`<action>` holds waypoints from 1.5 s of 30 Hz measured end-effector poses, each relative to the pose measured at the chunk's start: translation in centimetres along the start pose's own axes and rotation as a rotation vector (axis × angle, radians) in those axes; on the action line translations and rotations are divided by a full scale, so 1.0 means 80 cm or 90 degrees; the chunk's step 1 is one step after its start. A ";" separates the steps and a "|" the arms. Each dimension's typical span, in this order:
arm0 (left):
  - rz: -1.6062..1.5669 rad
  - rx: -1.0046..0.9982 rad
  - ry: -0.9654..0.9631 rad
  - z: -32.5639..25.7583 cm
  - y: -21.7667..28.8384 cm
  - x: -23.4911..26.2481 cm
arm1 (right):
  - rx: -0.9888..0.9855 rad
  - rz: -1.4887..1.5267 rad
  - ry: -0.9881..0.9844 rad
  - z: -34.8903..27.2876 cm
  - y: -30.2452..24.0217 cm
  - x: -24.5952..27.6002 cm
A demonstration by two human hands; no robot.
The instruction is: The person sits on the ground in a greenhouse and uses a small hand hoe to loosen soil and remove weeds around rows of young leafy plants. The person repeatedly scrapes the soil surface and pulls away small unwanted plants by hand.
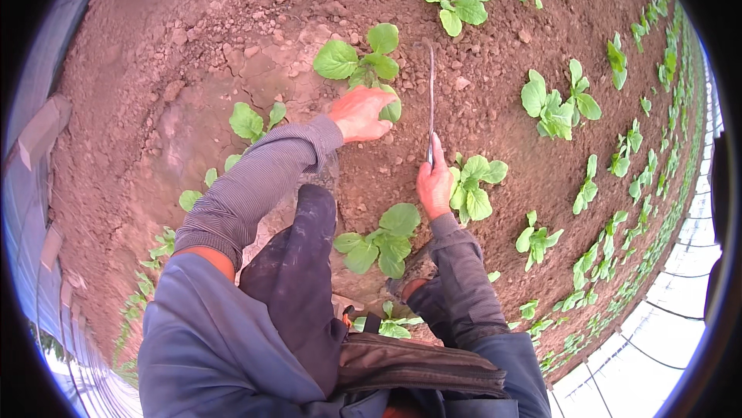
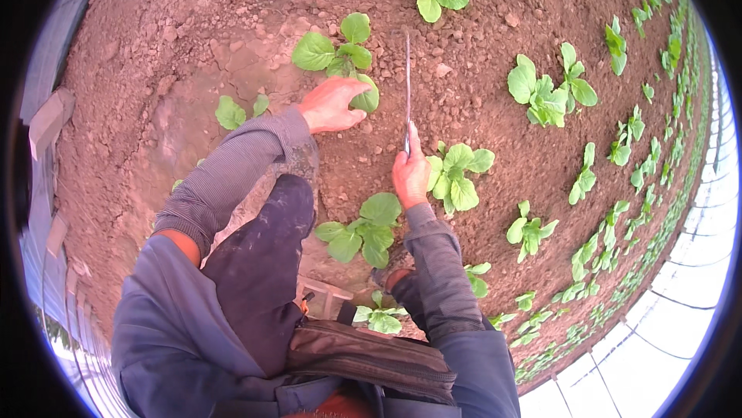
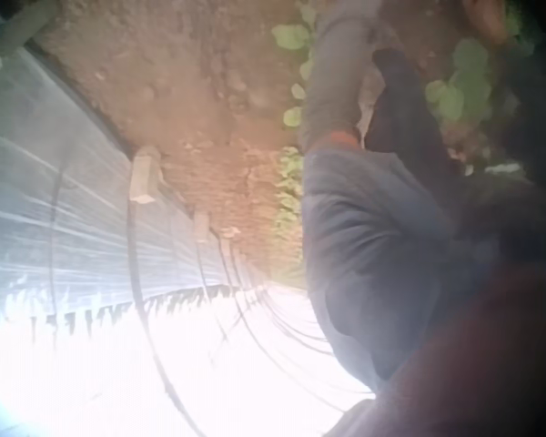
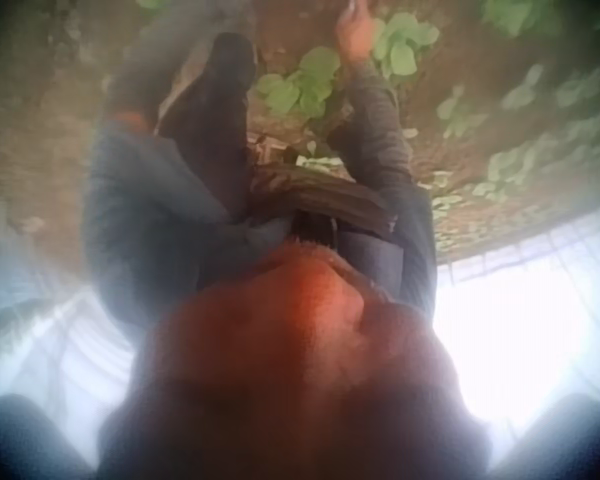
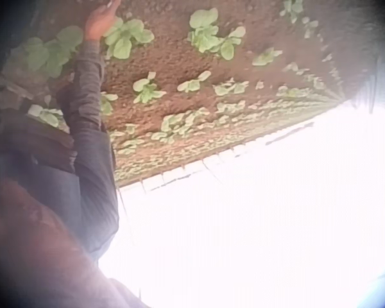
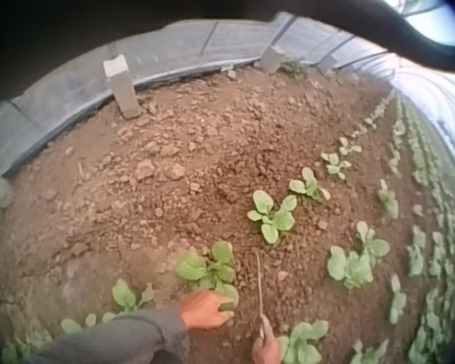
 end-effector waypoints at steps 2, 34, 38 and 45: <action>-0.067 0.084 -0.082 -0.006 -0.015 -0.003 | -0.008 0.010 0.003 -0.003 0.001 0.000; -0.361 0.379 0.237 0.064 -0.184 -0.007 | -0.038 0.026 -0.011 0.019 -0.025 -0.024; -0.320 0.327 0.230 0.069 -0.182 0.000 | -0.099 0.026 -0.044 0.015 -0.017 -0.033; -0.102 0.209 0.198 0.055 -0.128 0.016 | -0.058 0.019 -0.015 0.013 -0.010 -0.040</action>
Point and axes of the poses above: each hand's wrist, its own z-axis towards the middle knuckle, its own x-axis out of the back of the hand, y = z × x, the point moved 9 cm from there along z, towards the middle knuckle, and after that the axes turned 7 degrees about x, right-handed, at the moved point
